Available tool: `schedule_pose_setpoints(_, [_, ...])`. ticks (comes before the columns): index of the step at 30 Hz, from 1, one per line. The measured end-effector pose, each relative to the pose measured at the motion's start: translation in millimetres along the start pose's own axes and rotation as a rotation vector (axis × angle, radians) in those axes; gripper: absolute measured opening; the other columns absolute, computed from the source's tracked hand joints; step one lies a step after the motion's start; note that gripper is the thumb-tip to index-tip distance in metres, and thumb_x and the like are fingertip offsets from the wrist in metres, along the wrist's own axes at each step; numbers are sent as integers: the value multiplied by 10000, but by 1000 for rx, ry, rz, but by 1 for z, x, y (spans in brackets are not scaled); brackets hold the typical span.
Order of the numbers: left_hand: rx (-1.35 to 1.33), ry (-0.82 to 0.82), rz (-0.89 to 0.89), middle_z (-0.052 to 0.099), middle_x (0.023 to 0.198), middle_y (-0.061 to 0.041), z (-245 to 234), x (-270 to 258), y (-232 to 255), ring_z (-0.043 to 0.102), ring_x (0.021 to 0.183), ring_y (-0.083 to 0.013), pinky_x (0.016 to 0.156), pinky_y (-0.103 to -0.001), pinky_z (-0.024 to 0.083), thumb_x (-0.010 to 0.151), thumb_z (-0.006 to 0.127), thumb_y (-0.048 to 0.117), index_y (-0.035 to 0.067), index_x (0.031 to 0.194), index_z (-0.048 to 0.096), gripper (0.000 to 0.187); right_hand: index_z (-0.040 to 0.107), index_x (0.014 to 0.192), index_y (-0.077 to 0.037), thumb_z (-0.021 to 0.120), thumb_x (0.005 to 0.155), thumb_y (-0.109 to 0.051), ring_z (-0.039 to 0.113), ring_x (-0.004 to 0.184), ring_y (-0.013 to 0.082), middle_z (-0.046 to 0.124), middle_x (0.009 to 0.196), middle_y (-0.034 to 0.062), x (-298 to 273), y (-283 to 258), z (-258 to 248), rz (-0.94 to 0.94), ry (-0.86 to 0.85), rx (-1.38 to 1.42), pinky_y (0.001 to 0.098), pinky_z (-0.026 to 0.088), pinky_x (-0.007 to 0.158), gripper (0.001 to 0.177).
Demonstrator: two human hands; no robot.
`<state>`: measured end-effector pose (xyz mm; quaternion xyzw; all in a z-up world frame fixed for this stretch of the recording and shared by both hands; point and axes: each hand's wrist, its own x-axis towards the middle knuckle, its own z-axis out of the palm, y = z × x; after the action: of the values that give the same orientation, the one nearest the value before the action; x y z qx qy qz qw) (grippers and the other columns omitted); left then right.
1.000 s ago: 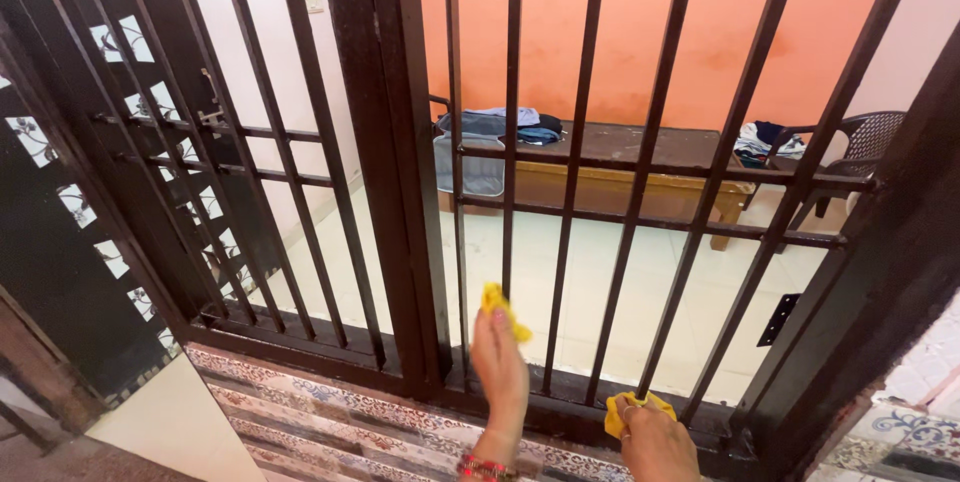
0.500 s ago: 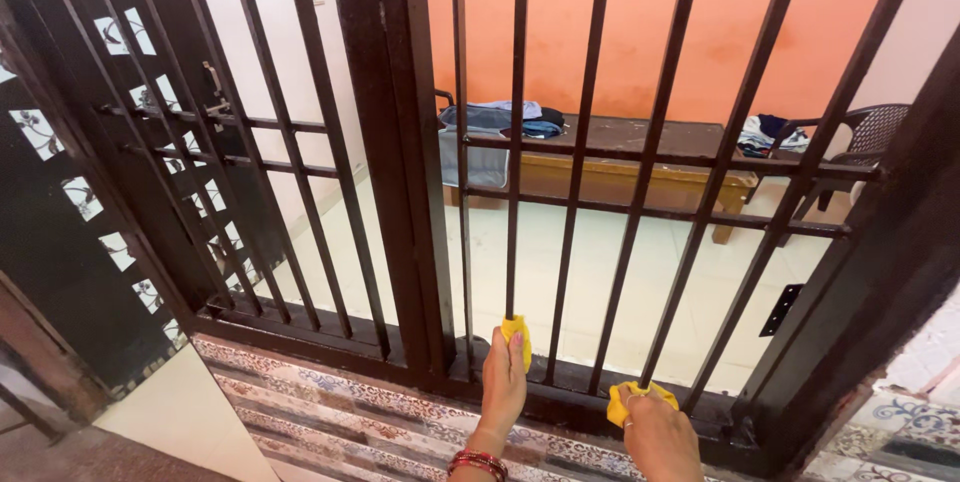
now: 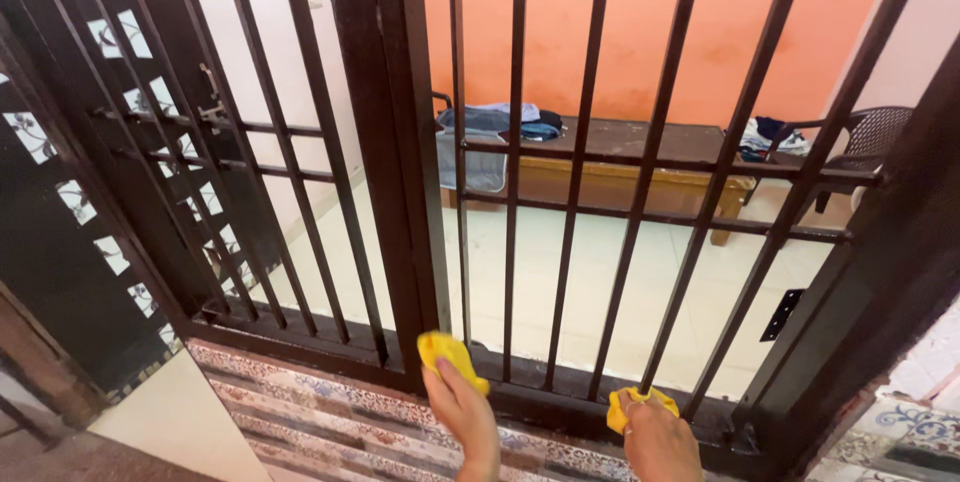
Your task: The person cleans a metal security door frame using yellow cloths, wiping the vertical bars and the bottom track by hand.
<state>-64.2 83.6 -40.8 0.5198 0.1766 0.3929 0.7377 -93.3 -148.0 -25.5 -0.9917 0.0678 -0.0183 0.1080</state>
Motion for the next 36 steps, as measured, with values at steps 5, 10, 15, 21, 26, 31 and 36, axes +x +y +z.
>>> schedule_pose_setpoints(5, [185,-249,155,676,923,-112,40,41,44,650,771,-199,675,-353,544,1093,424,296,9,1184,635,367,721,1239,-171,620,966,-184,709,1136,342,685,1287,130,0,-8,-7,52,-26,27,441,541,1049,292])
schedule_pose_setpoints(10, [362,-383,440,673,1073,-237,45,59,37,672,960,-377,820,-471,519,1084,404,268,-27,1229,546,358,726,1223,-156,653,950,-220,714,1130,341,697,1268,152,1,-5,-5,69,-62,16,437,546,1045,289])
schedule_pose_setpoints(15, [435,-462,360,661,1110,-270,34,69,11,664,999,-427,849,-486,515,1080,403,275,-25,1230,511,353,736,1198,-140,648,951,-223,723,1115,317,711,1243,133,5,-1,0,18,-22,6,432,553,1032,275])
schedule_pose_setpoints(21, [482,-433,374,652,1139,-282,14,56,-22,645,1028,-464,859,-509,505,1067,432,226,-38,1233,499,319,688,1277,-214,651,928,-213,708,1084,348,683,1251,131,0,-2,2,2,47,29,455,552,996,351])
schedule_pose_setpoints(26, [661,-346,193,673,1217,-228,3,26,-16,669,1102,-408,922,-459,547,1021,459,161,22,1359,524,371,677,1297,-215,637,909,-165,725,1038,337,696,1236,113,-8,1,1,-57,82,55,439,567,970,394])
schedule_pose_setpoints(31, [796,-382,462,411,1507,-321,-12,-7,-34,464,1333,-425,1072,-442,456,1001,473,91,-85,1506,334,552,672,1297,-197,674,876,-162,723,1026,343,656,1274,148,-7,-1,0,-72,124,65,429,575,944,422])
schedule_pose_setpoints(36, [925,-510,732,363,1563,-291,-33,-7,-64,368,1463,-368,1138,-438,335,975,454,21,-70,1497,363,537,673,1307,-184,694,866,-136,706,1106,308,685,1222,159,-8,-2,18,-68,229,34,406,569,984,444])
